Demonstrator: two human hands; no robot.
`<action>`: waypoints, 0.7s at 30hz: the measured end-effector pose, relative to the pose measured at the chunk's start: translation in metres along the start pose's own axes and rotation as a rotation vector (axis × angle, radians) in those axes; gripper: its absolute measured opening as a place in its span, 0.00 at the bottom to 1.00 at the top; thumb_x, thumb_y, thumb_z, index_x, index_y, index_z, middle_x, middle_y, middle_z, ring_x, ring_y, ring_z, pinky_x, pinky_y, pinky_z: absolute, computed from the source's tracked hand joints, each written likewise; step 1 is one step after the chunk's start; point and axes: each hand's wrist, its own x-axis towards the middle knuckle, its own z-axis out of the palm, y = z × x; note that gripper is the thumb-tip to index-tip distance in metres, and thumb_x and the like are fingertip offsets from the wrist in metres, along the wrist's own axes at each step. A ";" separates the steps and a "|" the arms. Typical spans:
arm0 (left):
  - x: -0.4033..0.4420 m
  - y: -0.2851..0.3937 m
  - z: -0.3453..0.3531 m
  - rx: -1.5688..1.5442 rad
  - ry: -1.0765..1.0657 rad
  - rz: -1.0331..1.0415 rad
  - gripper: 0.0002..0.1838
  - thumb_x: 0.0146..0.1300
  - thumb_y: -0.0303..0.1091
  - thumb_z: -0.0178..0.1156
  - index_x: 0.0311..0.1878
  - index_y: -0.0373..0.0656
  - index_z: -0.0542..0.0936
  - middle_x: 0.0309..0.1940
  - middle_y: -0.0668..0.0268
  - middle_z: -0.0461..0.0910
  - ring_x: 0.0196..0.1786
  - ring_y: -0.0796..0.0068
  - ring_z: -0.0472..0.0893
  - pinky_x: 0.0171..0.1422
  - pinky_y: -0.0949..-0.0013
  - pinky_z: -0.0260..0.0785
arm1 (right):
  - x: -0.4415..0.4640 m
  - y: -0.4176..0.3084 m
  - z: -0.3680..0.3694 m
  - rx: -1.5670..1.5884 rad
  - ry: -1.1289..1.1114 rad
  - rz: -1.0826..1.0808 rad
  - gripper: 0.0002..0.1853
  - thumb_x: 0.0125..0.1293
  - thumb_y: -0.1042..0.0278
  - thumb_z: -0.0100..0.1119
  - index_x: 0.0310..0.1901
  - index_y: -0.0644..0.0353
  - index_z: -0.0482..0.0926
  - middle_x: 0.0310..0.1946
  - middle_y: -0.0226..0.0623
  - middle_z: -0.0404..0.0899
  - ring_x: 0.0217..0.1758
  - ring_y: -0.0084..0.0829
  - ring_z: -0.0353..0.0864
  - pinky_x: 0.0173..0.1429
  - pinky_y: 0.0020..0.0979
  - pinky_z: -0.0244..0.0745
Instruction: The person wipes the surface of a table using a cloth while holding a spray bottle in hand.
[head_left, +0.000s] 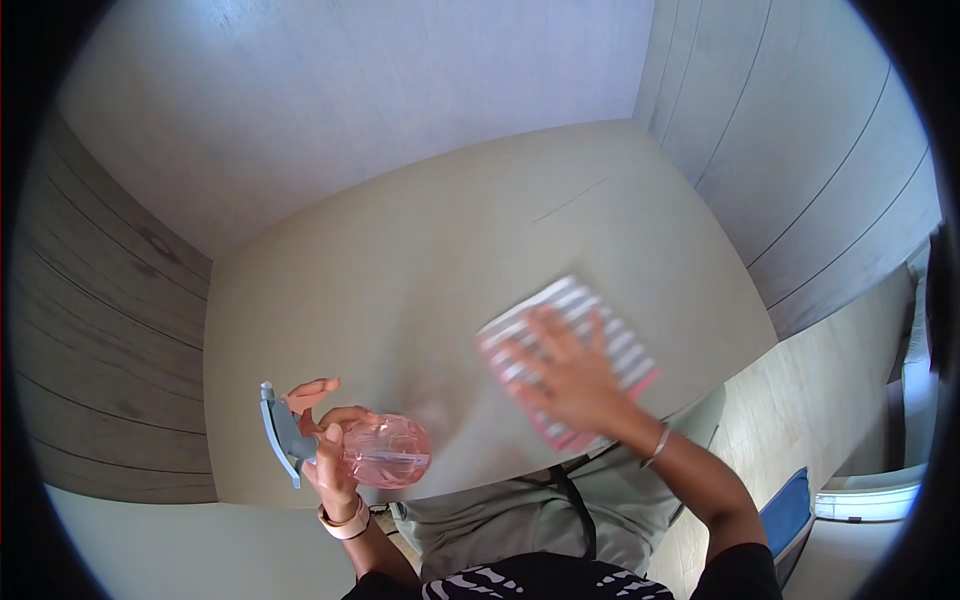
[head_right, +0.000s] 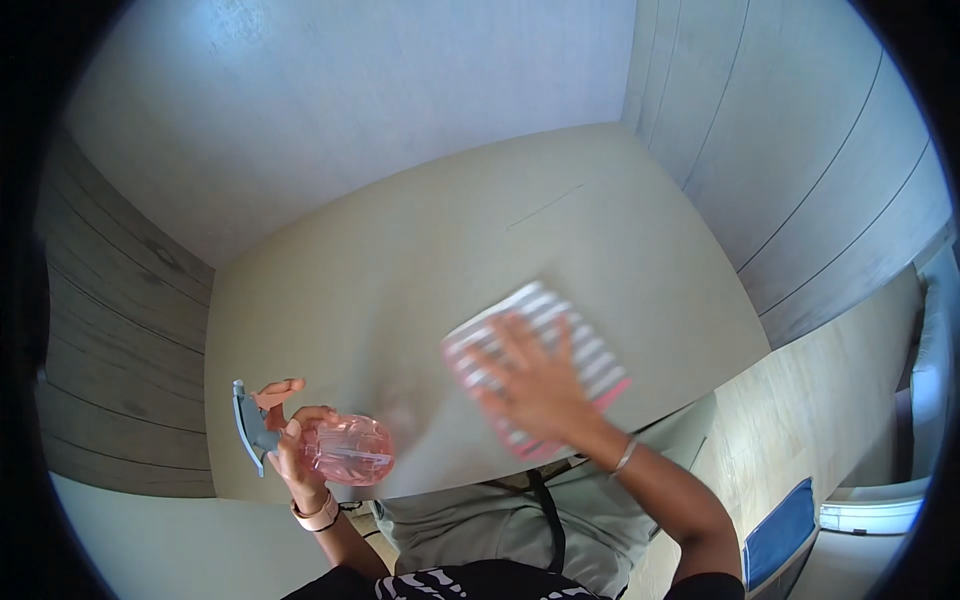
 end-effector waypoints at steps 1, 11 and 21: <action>0.001 0.000 -0.004 0.035 -0.003 -0.014 0.31 0.67 0.39 0.55 0.65 0.29 0.60 0.60 0.48 0.67 0.33 0.60 0.83 0.44 0.59 0.80 | 0.009 -0.020 0.007 0.049 -0.014 -0.124 0.30 0.74 0.38 0.43 0.74 0.36 0.65 0.79 0.39 0.52 0.83 0.42 0.47 0.74 0.75 0.27; 0.008 0.003 -0.010 0.080 -0.010 -0.049 0.31 0.68 0.37 0.52 0.69 0.30 0.57 0.60 0.49 0.67 0.36 0.57 0.83 0.42 0.60 0.79 | 0.136 -0.069 0.049 0.085 -0.060 -0.355 0.30 0.75 0.38 0.39 0.75 0.36 0.63 0.80 0.36 0.51 0.83 0.38 0.46 0.76 0.73 0.28; 0.039 0.009 0.021 -0.001 -0.118 -0.128 0.28 0.63 0.30 0.58 0.62 0.29 0.62 0.59 0.49 0.67 0.37 0.57 0.85 0.41 0.59 0.82 | 0.200 0.118 0.002 -0.089 0.050 0.333 0.33 0.73 0.31 0.35 0.76 0.30 0.60 0.80 0.30 0.50 0.83 0.33 0.45 0.80 0.65 0.32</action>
